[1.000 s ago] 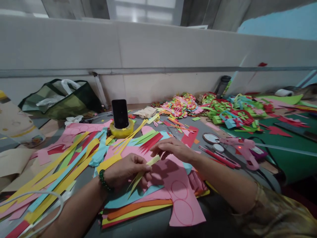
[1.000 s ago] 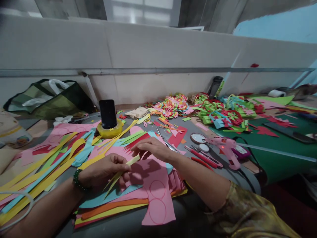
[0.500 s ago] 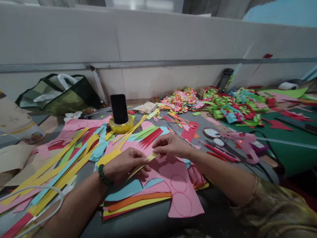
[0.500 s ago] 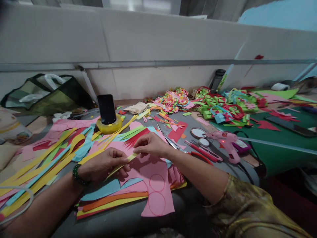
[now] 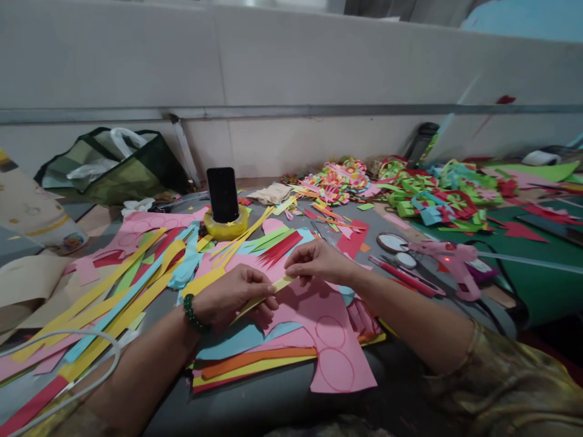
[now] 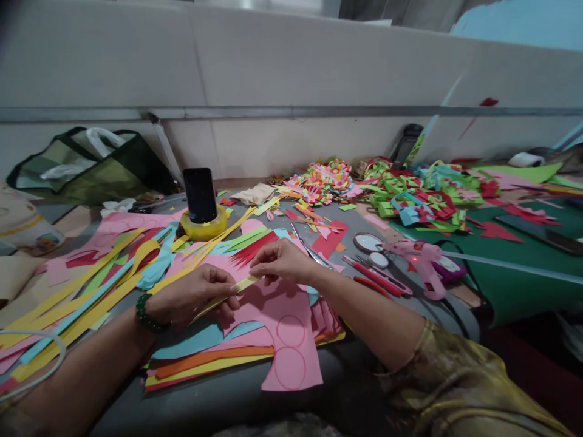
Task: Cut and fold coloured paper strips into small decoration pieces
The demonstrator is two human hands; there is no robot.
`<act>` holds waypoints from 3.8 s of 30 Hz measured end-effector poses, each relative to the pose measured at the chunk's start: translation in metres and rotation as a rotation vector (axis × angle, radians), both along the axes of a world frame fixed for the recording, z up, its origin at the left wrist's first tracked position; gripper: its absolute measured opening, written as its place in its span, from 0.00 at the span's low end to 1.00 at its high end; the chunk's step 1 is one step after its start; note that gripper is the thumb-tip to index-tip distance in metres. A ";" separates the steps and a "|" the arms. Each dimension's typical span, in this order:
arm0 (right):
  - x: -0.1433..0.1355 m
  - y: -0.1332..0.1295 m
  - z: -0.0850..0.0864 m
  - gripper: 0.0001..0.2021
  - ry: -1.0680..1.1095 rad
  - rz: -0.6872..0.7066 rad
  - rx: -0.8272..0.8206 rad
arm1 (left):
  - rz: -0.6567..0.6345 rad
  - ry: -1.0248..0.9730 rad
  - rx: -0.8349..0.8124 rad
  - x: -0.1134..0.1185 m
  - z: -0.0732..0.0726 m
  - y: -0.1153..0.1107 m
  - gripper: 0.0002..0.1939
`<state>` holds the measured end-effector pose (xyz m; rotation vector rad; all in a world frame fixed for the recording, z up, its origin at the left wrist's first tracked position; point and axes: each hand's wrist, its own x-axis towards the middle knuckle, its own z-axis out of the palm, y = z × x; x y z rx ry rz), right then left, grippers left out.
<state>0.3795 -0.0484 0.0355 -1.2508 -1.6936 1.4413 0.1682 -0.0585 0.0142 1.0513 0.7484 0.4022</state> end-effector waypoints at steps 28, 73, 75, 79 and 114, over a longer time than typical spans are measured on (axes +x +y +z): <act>-0.022 -0.020 0.000 0.15 0.225 -0.204 0.036 | 0.547 -0.320 0.184 0.015 0.004 0.002 0.09; 0.004 -0.026 0.018 0.13 -0.069 0.416 0.052 | 0.544 -0.167 0.124 -0.001 0.015 0.015 0.08; 0.005 -0.023 0.017 0.09 -0.116 0.291 0.297 | 0.512 -0.151 0.105 -0.002 0.015 0.016 0.08; 0.000 -0.019 0.008 0.11 -0.103 0.178 0.718 | 0.399 -0.131 0.165 0.005 0.014 0.009 0.12; -0.022 -0.020 -0.009 0.12 0.057 -0.113 0.191 | 0.424 0.083 0.467 0.015 0.009 -0.007 0.15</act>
